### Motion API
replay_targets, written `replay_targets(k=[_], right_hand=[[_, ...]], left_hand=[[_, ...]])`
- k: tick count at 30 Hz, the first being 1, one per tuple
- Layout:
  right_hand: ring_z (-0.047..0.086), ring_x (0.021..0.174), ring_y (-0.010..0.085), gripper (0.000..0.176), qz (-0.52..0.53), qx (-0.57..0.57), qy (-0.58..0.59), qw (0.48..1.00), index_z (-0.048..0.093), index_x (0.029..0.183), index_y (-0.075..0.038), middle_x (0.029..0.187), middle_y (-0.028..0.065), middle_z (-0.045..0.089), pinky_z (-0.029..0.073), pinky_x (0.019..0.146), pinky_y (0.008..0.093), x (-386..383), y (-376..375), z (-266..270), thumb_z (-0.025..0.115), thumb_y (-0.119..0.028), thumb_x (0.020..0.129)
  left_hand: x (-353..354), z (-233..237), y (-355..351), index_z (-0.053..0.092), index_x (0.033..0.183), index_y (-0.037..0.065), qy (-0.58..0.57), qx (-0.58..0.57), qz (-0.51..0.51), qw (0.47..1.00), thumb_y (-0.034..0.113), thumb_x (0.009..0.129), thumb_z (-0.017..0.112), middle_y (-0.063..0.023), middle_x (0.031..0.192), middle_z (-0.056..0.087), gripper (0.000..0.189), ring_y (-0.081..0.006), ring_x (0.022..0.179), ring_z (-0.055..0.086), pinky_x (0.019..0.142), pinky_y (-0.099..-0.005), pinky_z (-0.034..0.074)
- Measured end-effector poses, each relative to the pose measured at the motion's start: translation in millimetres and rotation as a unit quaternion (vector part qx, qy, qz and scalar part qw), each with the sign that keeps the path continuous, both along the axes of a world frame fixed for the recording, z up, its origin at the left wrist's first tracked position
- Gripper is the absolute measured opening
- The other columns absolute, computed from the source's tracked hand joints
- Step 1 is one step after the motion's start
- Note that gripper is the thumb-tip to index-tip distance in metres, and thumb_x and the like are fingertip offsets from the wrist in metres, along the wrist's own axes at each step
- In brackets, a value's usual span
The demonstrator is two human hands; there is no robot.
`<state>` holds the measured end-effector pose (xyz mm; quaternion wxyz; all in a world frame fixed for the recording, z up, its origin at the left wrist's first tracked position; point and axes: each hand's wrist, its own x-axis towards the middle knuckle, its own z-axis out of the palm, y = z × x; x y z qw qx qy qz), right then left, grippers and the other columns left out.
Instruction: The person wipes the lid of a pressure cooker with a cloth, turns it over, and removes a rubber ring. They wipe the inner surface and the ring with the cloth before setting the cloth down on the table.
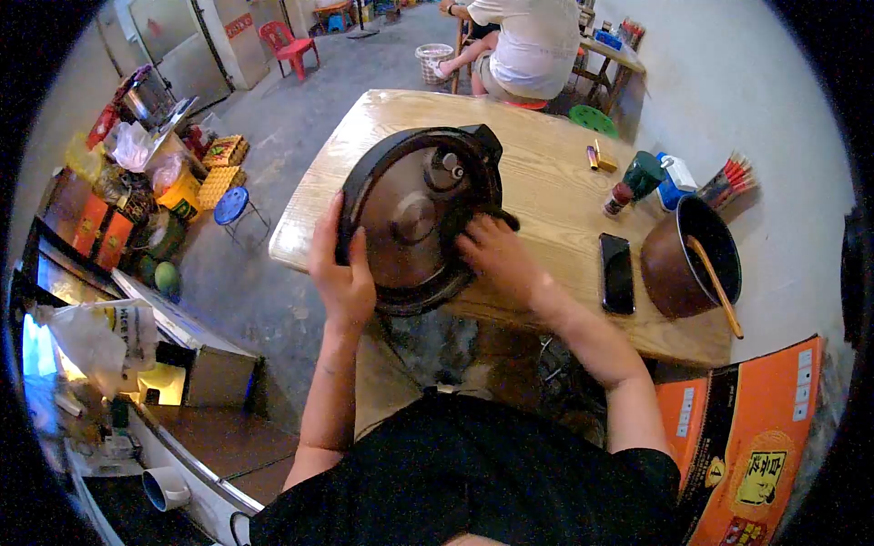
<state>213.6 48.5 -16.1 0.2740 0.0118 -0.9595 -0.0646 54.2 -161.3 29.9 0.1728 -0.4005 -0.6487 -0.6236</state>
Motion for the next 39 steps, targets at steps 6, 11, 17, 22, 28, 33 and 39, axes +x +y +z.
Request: replay_targets(k=[6,11,17,22,28,33,39], right_hand=[[0.058,0.101,0.04,0.033,0.105,-0.15,0.019,0.983,0.061,0.105,-0.004,0.102,0.0179,0.06,0.05,0.085,0.0472,-14.6,-49.9,-44.9,0.066,-0.003,0.073],[0.061,0.099,0.0373,0.024,0.113,-0.445,0.016,0.888,0.059,0.108,0.002,0.106,0.0182,0.063,0.049,0.086,0.0387,-26.5,-89.4,-28.9,0.063,-0.004,0.085],[0.059,0.114,0.0301,0.036,0.194,-0.891,0.089,0.401,0.06,0.122,-0.002,0.124,0.0105,0.063,0.046,0.1,0.0426,-41.2,-109.2,-35.1,0.061,-0.026,0.095],[0.06,0.106,0.0179,0.038,0.062,-0.794,0.148,0.586,0.056,0.128,-0.003,0.119,0.0094,0.065,0.047,0.096,0.0341,-26.2,-18.5,-83.6,0.062,-0.022,0.095],[0.061,0.105,0.0171,0.032,-0.073,-0.622,0.089,0.775,0.057,0.124,0.003,0.116,0.0118,0.065,0.048,0.093,0.0293,23.2,-52.9,36.0,0.057,-0.017,0.098],[0.061,0.105,0.0265,0.032,0.123,-0.669,0.116,0.724,0.062,0.115,0.002,0.114,0.0171,0.064,0.047,0.094,0.0354,8.6,-55.8,72.9,0.067,-0.017,0.09],[0.05,0.123,0.0377,0.052,0.112,-0.48,0.087,0.866,0.048,0.132,-0.003,0.13,0.0238,0.053,0.039,0.106,0.0426,-49.3,-129.5,-16.8,0.067,-0.012,0.085]], left_hand=[[15.2,13.5,-1.5,0.055,0.131,-0.003,0.049,-0.014,-0.019,0.999,-0.002,0.088,0.056,-0.018,0.129,0.06,0.043,-0.0288,0.12,0.056,0.104,-0.0371,0.04],[30.7,19.9,-0.9,0.058,0.127,-0.003,0.096,-0.024,-0.035,0.994,-0.009,0.083,0.059,-0.0195,0.123,0.061,0.044,-0.0334,0.111,0.06,0.099,-0.0374,0.044],[34.2,20.8,-3.4,0.057,0.127,-0.003,0.112,-0.019,-0.001,0.994,-0.01,0.083,0.058,-0.0192,0.122,0.061,0.045,-0.0329,0.112,0.059,0.099,-0.0376,0.044],[22.5,18.2,-8.4,0.057,0.128,-0.001,0.104,-0.025,0.0,0.994,-0.009,0.084,0.058,-0.0187,0.123,0.061,0.045,-0.0333,0.114,0.058,0.1,-0.0383,0.043],[13.5,14.9,-4.8,0.057,0.129,-0.001,0.079,-0.016,-0.004,0.997,-0.006,0.085,0.058,-0.0186,0.122,0.062,0.045,-0.0328,0.113,0.059,0.1,-0.0379,0.043],[4.5,5.9,-5.8,0.057,0.129,-0.002,0.063,0.002,-0.005,0.998,-0.007,0.084,0.057,-0.0183,0.121,0.062,0.045,-0.0323,0.113,0.059,0.1,-0.0376,0.043],[4.6,6.2,-8.4,0.057,0.129,-0.002,0.073,-0.001,0.001,0.997,-0.007,0.085,0.057,-0.0189,0.121,0.062,0.045,-0.0335,0.113,0.058,0.1,-0.0385,0.043]])
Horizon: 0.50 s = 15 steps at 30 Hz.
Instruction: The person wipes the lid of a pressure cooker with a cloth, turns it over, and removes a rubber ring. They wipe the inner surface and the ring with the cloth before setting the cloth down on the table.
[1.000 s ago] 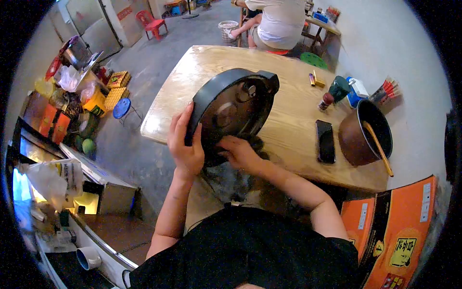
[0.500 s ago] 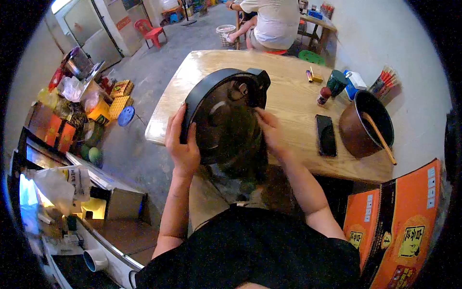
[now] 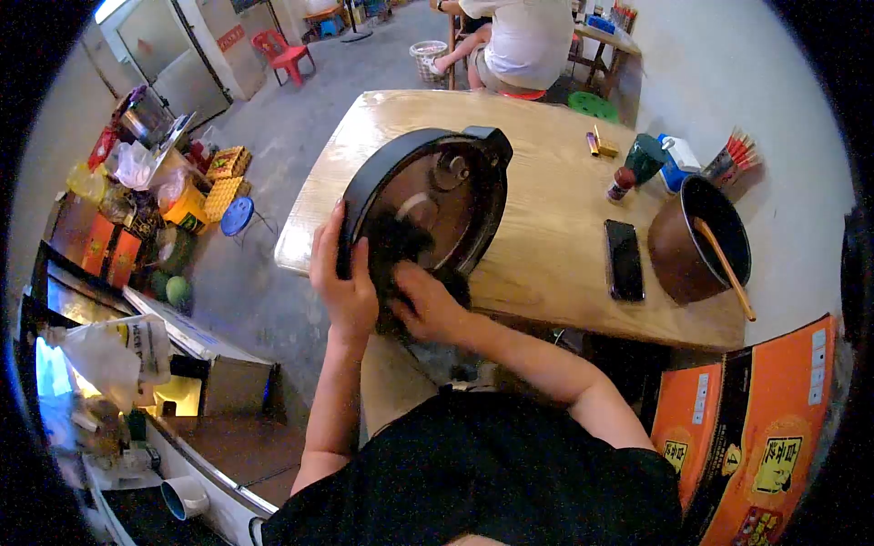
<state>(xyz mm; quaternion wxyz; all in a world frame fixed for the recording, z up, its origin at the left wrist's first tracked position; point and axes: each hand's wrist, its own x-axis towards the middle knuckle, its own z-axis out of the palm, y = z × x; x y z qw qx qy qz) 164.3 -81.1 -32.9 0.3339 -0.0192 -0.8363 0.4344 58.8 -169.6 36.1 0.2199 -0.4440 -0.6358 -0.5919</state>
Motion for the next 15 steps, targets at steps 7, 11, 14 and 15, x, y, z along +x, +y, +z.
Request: replay_targets(k=[7,11,14,15], right_hand=[[0.058,0.108,0.0404,0.034,-0.032,0.201,-0.162,0.966,0.058,0.121,-0.003,0.119,0.0193,0.06,0.049,0.093,0.047,31.6,50.0,-4.3,0.057,-0.008,0.087],[0.061,0.101,0.0387,0.03,-0.177,0.39,-0.171,0.888,0.06,0.117,-0.003,0.111,0.0184,0.064,0.051,0.088,0.0425,52.8,112.3,10.3,0.054,-0.001,0.087],[0.065,0.096,0.0267,0.031,-0.277,0.114,-0.042,0.953,0.058,0.12,-0.003,0.113,0.0135,0.065,0.053,0.083,0.0358,82.4,113.6,74.4,0.05,0.002,0.09],[0.065,0.097,0.0223,0.029,-0.263,-0.069,-0.003,0.962,0.059,0.117,-0.002,0.109,0.0093,0.067,0.052,0.082,0.0316,90.7,108.9,91.2,0.047,0.005,0.092]], left_hand=[[8.4,-7.6,-12.8,0.056,0.129,-0.003,0.022,-0.02,0.026,0.999,-0.011,0.082,0.058,-0.0202,0.122,0.062,0.047,-0.0354,0.112,0.059,0.099,-0.0401,0.045],[12.8,-5.4,-12.4,0.056,0.129,-0.004,0.079,-0.016,0.0,0.997,-0.012,0.08,0.059,-0.0215,0.124,0.061,0.049,-0.0373,0.113,0.059,0.098,-0.0403,0.046],[14.1,-3.3,-13.3,0.055,0.129,-0.004,0.04,-0.025,0.006,0.999,-0.011,0.081,0.059,-0.0218,0.125,0.061,0.048,-0.0371,0.114,0.059,0.099,-0.0398,0.045],[13.6,-2.4,-12.4,0.055,0.129,-0.004,0.039,-0.025,0.006,0.999,-0.011,0.081,0.059,-0.0218,0.125,0.061,0.048,-0.0371,0.114,0.059,0.099,-0.0398,0.045]])
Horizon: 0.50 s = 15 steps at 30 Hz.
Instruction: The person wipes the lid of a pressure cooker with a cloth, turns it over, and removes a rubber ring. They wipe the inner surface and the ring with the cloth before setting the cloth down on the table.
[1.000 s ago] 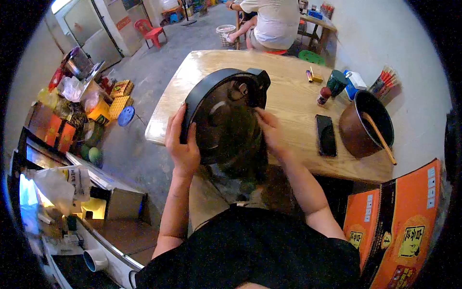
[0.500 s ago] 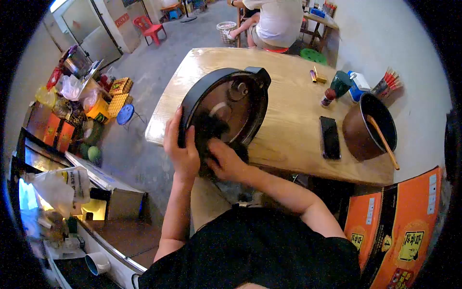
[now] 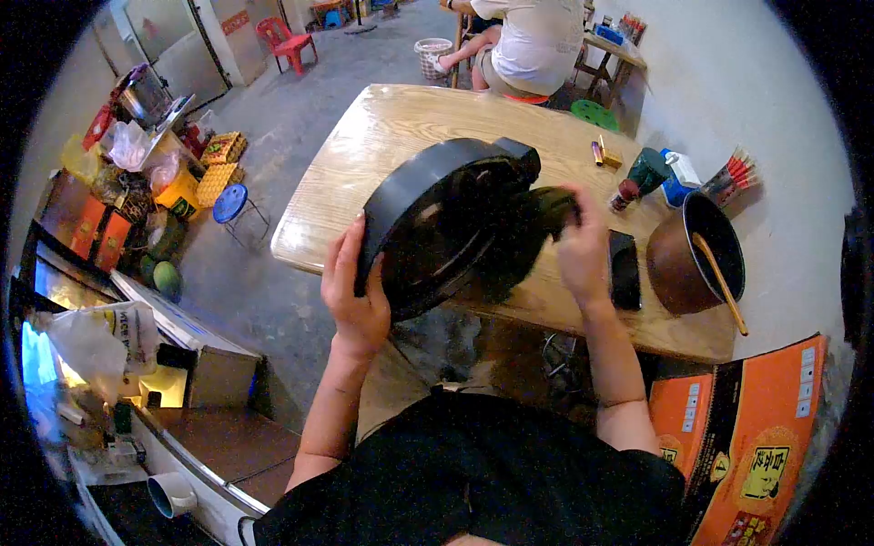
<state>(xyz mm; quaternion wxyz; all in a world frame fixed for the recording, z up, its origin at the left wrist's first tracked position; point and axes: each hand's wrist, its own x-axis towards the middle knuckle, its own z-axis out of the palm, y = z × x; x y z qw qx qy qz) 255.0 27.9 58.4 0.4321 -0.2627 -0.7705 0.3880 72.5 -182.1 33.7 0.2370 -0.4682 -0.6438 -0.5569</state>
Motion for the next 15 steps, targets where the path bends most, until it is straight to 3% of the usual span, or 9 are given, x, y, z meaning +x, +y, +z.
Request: replay_targets(k=[1,3,7,9,10,11,13,15], right_hand=[[0.063,0.096,0.0164,0.027,0.003,-0.054,0.084,0.995,0.058,0.117,-0.001,0.108,0.0058,0.065,0.052,0.082,0.0306,3.3,9.1,-6.3,0.046,0.004,0.093],[0.062,0.097,0.0153,0.028,0.068,-0.331,0.225,0.914,0.056,0.121,0.0,0.109,0.0055,0.064,0.051,0.085,0.0289,9.1,19.3,-13.8,0.046,0.001,0.095],[0.063,0.097,0.0155,0.032,-0.027,-0.319,0.319,0.892,0.057,0.122,0.001,0.109,0.0068,0.066,0.05,0.087,0.0279,24.7,25.2,-17.2,0.046,0.002,0.091],[0.062,0.104,0.0208,0.036,-0.012,-0.129,0.208,0.969,0.055,0.126,0.001,0.115,0.0101,0.064,0.048,0.095,0.0319,36.0,48.1,-29.6,0.047,0.001,0.091],[0.058,0.116,0.0277,0.042,-0.077,-0.006,0.067,0.995,0.05,0.133,0.0,0.125,0.0176,0.06,0.043,0.103,0.0367,35.8,52.2,-33.9,0.05,-0.004,0.091],[0.042,0.134,0.034,0.056,-0.1,0.024,-0.075,0.992,0.041,0.141,0.0,0.141,0.0241,0.046,0.031,0.113,0.0427,35.5,59.0,-51.3,0.058,-0.017,0.091],[0.028,0.142,0.0379,0.071,-0.136,0.151,-0.314,0.928,0.032,0.146,0.0,0.15,0.0253,0.034,0.023,0.117,0.047,23.6,69.6,-105.2,0.063,-0.03,0.09],[0.02,0.145,0.0391,0.081,-0.14,0.206,-0.459,0.853,0.028,0.148,0.001,0.153,0.0244,0.028,0.018,0.118,0.0492,5.6,42.3,-106.3,0.064,-0.04,0.089]], left_hand=[[-0.8,0.9,1.0,0.055,0.129,-0.004,-0.009,0.0,0.003,1.0,-0.01,0.082,0.059,-0.0218,0.125,0.061,0.048,-0.0368,0.114,0.059,0.099,-0.0395,0.045],[-2.4,0.7,1.3,0.055,0.129,-0.004,-0.016,-0.004,0.003,1.0,-0.01,0.082,0.059,-0.0218,0.125,0.061,0.048,-0.0365,0.114,0.059,0.099,-0.0392,0.045],[-10.1,-4.4,4.0,0.057,0.129,-0.002,-0.034,0.011,0.01,0.999,-0.01,0.082,0.059,-0.0197,0.125,0.061,0.047,-0.0343,0.115,0.059,0.101,-0.039,0.043],[-15.1,-1.3,1.8,0.058,0.128,-0.002,-0.052,0.01,0.018,0.998,-0.01,0.082,0.059,-0.0188,0.126,0.062,0.047,-0.0336,0.115,0.059,0.101,-0.0392,0.043],[-16.8,6.4,-0.3,0.058,0.129,-0.001,-0.021,0.011,0.032,0.999,-0.01,0.082,0.059,-0.0181,0.126,0.062,0.047,-0.033,0.116,0.058,0.101,-0.0393,0.043],[-18.7,13.8,-1.9,0.058,0.129,-0.001,0.011,0.011,0.047,0.999,-0.01,0.082,0.059,-0.0173,0.126,0.062,0.048,-0.0325,0.116,0.058,0.102,-0.0394,0.042],[-23.8,23.3,-4.9,0.058,0.13,-0.001,0.014,0.02,0.093,0.995,-0.01,0.082,0.059,-0.0156,0.127,0.062,0.049,-0.0315,0.117,0.058,0.104,-0.0399,0.041],[-28.2,32.0,-9.7,0.057,0.131,0.0,-0.043,0.051,0.113,0.991,-0.009,0.084,0.06,-0.0148,0.128,0.061,0.048,-0.0293,0.117,0.058,0.104,-0.0393,0.041]])
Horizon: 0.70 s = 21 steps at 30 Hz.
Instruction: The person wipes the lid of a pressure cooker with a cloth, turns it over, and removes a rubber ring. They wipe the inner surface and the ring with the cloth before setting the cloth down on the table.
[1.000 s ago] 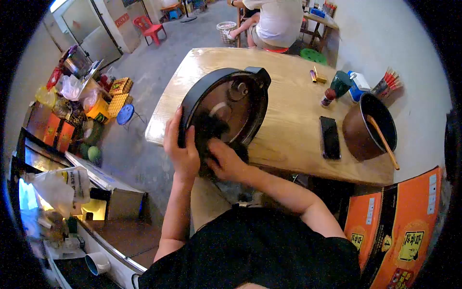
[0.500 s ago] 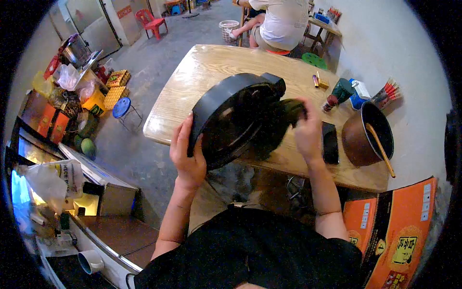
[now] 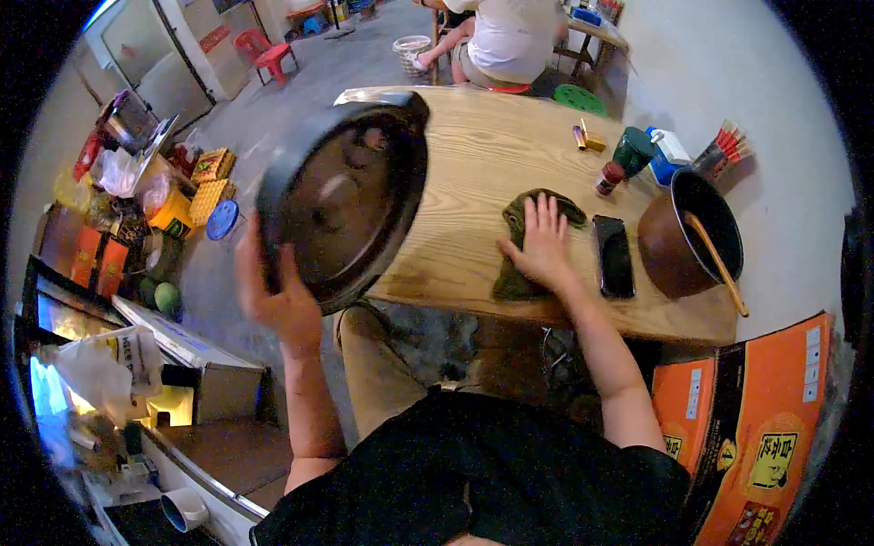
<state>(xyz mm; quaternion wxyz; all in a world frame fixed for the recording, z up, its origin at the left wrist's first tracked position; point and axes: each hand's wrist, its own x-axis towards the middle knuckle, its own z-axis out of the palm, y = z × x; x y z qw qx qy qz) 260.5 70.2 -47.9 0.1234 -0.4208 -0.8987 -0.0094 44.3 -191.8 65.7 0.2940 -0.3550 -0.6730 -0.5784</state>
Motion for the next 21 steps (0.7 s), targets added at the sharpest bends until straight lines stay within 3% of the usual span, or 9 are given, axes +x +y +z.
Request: replay_targets(k=[3,6,7,9,11,12,16,19,21], right_hand=[[0.033,0.138,0.0383,0.062,0.169,-0.001,0.137,0.976,0.043,0.138,-0.002,0.144,0.0232,0.041,0.025,0.115,0.0469,-27.7,1.7,-28.1,0.066,-0.029,0.087],[0.048,0.123,0.0374,0.041,0.383,-0.087,0.323,0.861,0.059,0.117,-0.003,0.125,0.0184,0.057,0.035,0.109,0.0466,-81.8,-36.2,-35.9,0.069,-0.007,0.078],[0.052,0.117,0.036,0.038,0.424,-0.111,0.296,0.849,0.062,0.111,-0.003,0.119,0.0164,0.06,0.038,0.107,0.0446,-98.1,-59.7,-42.6,0.063,0.004,0.074],[0.054,0.115,0.0328,0.055,0.547,-0.232,0.358,0.72,0.062,0.112,-0.007,0.114,0.0142,0.062,0.041,0.103,0.0423,-116.6,-115.9,-47.0,0.054,0.015,0.062],[0.057,0.107,0.0341,0.055,0.606,-0.35,0.244,0.671,0.062,0.113,-0.008,0.108,0.0154,0.062,0.046,0.094,0.0421,-107.4,-158.1,-46.2,0.052,0.015,0.063],[0.057,0.109,0.0343,0.049,0.555,-0.483,0.23,0.637,0.061,0.115,-0.006,0.113,0.0162,0.062,0.046,0.094,0.0416,-97.7,-173.9,-59.6,0.055,0.013,0.07],[0.056,0.118,0.0292,0.034,0.425,-0.391,0.264,0.772,0.058,0.123,-0.006,0.124,0.0137,0.062,0.042,0.103,0.0383,-40.4,-146.6,-1.2,0.054,0.0,0.09],[0.056,0.119,0.0236,0.037,0.217,-0.514,0.372,0.742,0.055,0.129,-0.005,0.123,0.0119,0.063,0.042,0.104,0.0348,-0.5,-88.9,72.7,0.055,-0.003,0.092],[0.06,0.113,0.0239,0.034,0.142,-0.305,0.457,0.823,0.057,0.127,-0.002,0.117,0.0126,0.065,0.044,0.101,0.0329,10.3,-40.1,92.3,0.056,-0.003,0.093]], left_hand=[[3.1,21.8,-8.9,0.057,0.132,0.0,0.032,0.002,0.09,0.995,-0.007,0.085,0.06,-0.0143,0.129,0.061,0.048,-0.0274,0.117,0.058,0.103,-0.0382,0.042],[4.1,26.7,-10.2,0.056,0.133,0.001,-0.008,0.052,0.078,0.996,-0.007,0.086,0.06,-0.015,0.13,0.06,0.049,-0.0272,0.118,0.057,0.104,-0.0373,0.041],[2.9,27.2,-11.6,0.055,0.135,0.003,0.019,0.044,0.095,0.994,-0.005,0.086,0.061,-0.0141,0.132,0.059,0.05,-0.027,0.12,0.056,0.104,-0.0373,0.041],[3.5,30.3,-15.8,0.055,0.136,0.003,0.024,0.045,0.106,0.993,-0.004,0.088,0.062,-0.0138,0.133,0.059,0.049,-0.0266,0.12,0.056,0.103,-0.0374,0.042],[8.7,35.4,-23.4,0.055,0.136,0.004,0.035,0.037,0.115,0.992,-0.002,0.089,0.062,-0.0136,0.134,0.058,0.048,-0.0261,0.12,0.056,0.103,-0.0375,0.042],[10.7,39.7,-28.7,0.054,0.136,0.003,0.024,0.04,0.098,0.994,-0.001,0.09,0.061,-0.0133,0.135,0.058,0.047,-0.0259,0.12,0.056,0.103,-0.0378,0.042],[4.8,32.6,-42.8,0.054,0.136,0.002,-0.005,0.077,0.041,0.996,0.0,0.091,0.061,-0.0139,0.135,0.057,0.045,-0.0258,0.12,0.056,0.104,-0.0382,0.042],[6.3,26.3,-37.4,0.055,0.135,0.001,0.007,0.034,0.092,0.995,0.0,0.091,0.06,-0.0143,0.134,0.058,0.044,-0.0263,0.12,0.056,0.103,-0.0382,0.043],[11.8,22.7,-27.0,0.055,0.134,0.0,-0.016,0.045,0.065,0.997,-0.001,0.091,0.06,-0.0144,0.134,0.059,0.044,-0.0264,0.12,0.056,0.103,-0.0381,0.042]])
